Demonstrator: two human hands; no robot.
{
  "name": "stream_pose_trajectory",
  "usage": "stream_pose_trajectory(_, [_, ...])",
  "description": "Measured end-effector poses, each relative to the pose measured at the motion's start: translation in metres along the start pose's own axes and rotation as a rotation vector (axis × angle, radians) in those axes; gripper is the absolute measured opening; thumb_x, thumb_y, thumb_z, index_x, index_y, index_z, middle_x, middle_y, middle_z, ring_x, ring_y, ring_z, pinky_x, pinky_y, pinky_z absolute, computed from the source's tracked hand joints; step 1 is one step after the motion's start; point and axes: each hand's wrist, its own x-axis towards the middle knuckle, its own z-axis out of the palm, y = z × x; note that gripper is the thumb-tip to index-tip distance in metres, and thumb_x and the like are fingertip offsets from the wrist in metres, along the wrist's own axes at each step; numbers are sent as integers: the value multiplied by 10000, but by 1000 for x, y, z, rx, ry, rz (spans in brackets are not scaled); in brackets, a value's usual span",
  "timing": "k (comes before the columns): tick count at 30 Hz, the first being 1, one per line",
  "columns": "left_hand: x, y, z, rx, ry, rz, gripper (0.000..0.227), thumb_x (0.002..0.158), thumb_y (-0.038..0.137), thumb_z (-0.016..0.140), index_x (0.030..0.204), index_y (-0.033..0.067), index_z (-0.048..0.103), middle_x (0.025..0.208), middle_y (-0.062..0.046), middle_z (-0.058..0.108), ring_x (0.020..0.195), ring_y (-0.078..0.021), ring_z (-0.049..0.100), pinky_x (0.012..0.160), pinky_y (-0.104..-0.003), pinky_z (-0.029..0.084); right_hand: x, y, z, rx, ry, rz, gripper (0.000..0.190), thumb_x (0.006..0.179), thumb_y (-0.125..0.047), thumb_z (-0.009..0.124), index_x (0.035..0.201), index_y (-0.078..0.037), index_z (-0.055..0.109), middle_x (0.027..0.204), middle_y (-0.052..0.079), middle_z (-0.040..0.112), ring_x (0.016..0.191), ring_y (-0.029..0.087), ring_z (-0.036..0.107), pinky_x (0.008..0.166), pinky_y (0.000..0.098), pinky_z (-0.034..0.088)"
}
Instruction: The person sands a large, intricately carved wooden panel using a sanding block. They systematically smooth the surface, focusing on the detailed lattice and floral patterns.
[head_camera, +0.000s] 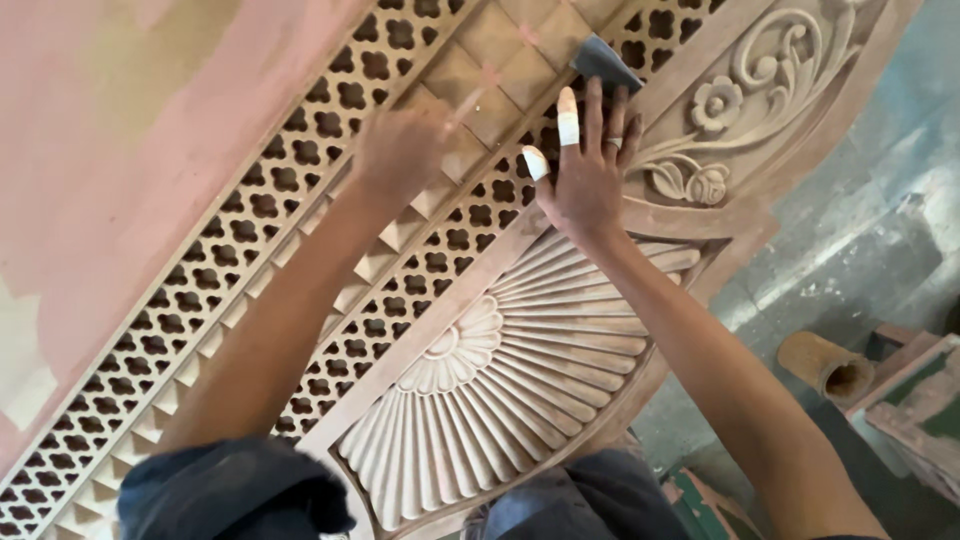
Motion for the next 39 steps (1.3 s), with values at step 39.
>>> stream_pose_trajectory(39, [19, -11, 23, 96, 147, 47, 182, 1077, 83, 576, 995, 105, 736, 582, -5, 572, 434, -80, 414, 365, -307, 366, 5, -14, -4, -24, -76, 63, 846, 1090, -600, 519, 1658, -62, 198, 1711, 243, 115, 1558, 500, 23, 1222, 705, -54])
